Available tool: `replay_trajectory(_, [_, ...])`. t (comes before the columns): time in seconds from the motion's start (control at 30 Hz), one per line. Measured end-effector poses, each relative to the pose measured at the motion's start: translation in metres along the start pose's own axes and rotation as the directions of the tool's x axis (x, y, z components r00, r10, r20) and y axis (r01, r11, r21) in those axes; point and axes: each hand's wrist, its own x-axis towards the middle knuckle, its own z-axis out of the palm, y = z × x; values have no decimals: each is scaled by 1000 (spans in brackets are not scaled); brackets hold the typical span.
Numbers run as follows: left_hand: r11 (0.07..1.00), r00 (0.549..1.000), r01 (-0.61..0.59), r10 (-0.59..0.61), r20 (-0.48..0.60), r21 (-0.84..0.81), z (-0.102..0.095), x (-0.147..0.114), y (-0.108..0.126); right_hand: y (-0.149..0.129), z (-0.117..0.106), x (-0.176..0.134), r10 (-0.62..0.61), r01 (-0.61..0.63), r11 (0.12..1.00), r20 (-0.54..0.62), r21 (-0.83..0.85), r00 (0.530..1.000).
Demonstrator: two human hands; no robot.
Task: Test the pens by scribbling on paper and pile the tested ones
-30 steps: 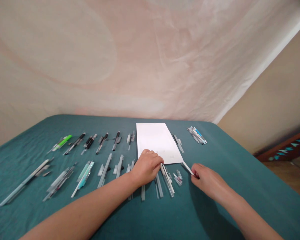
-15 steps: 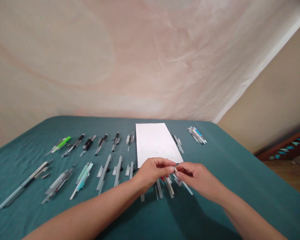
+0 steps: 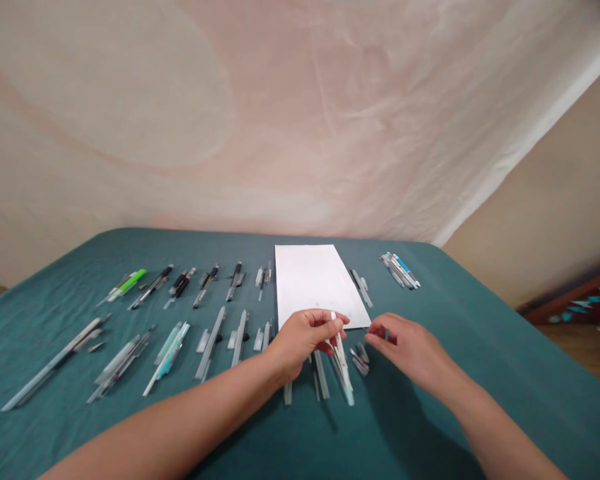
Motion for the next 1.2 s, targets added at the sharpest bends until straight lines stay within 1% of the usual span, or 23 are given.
replay_trajectory(0.03, [1000,1000,12,-12,5,8,-1,0,0,7,-1,1,46,-47,994,-10,-95,999])
replay_trajectory(0.1, [999,999,32,-32,17,25,-1,0,0,17,1,2,111,-105,971,14,-215,994])
replay_trajectory(0.17, [998,999,39,-41,34,43,-1,-1,-1,21,4,2,128,-110,959,51,-260,990])
replay_trajectory(0.27, [998,997,18,-23,71,63,0,-2,-1,23,7,1,122,-98,963,81,-249,989])
replay_trajectory(0.33, [998,995,24,-29,94,60,0,-2,-1,23,5,0,112,-96,984,100,-152,989])
replay_trajectory(0.4, [997,993,43,-50,107,68,0,-3,1,22,0,-2,89,-98,993,127,68,988])
replay_trajectory(0.43, [996,992,48,-57,116,79,0,-3,1,21,-4,-4,77,-108,969,146,220,986])
replay_trajectory(0.47, [995,990,46,-58,128,92,0,-4,2,19,-8,-5,68,-130,915,170,383,983])
replay_trajectory(0.5, [994,988,42,-56,142,101,0,-4,3,17,-11,-6,59,-158,828,197,539,979])
replay_trajectory(0.57, [994,982,41,-59,177,100,2,-6,4,10,-16,-8,48,-206,589,221,782,974])
replay_trajectory(0.6, [994,978,50,-68,197,95,3,-7,4,7,-16,-8,47,-205,460,207,864,977])
replay_trajectory(0.67, [993,966,78,-97,238,88,5,-9,5,3,-14,-6,72,-150,230,137,962,988])
replay_trajectory(0.7, [992,960,92,-112,258,90,6,-9,5,3,-12,-5,96,-108,137,95,985,991])
replay_trajectory(0.77, [989,947,112,-137,291,101,8,-11,5,4,-7,-1,141,-41,-1,41,999,989])
replay_trajectory(0.83, [985,936,130,-160,314,115,10,-12,5,7,-3,2,173,-7,-80,21,997,985])
replay_trajectory(0.87, [983,931,139,-171,322,120,10,-13,5,9,-1,2,181,3,-100,16,995,983])
replay_trajectory(0.93, [980,923,159,-192,333,124,11,-13,5,10,1,3,181,5,-110,15,994,983])
replay_trajectory(1.1, [976,914,192,-215,344,102,10,-14,6,5,4,2,152,-5,-51,12,999,988])
replay_trajectory(1.2, [976,905,200,-219,365,92,10,-14,6,3,5,2,161,-1,-42,8,999,987])
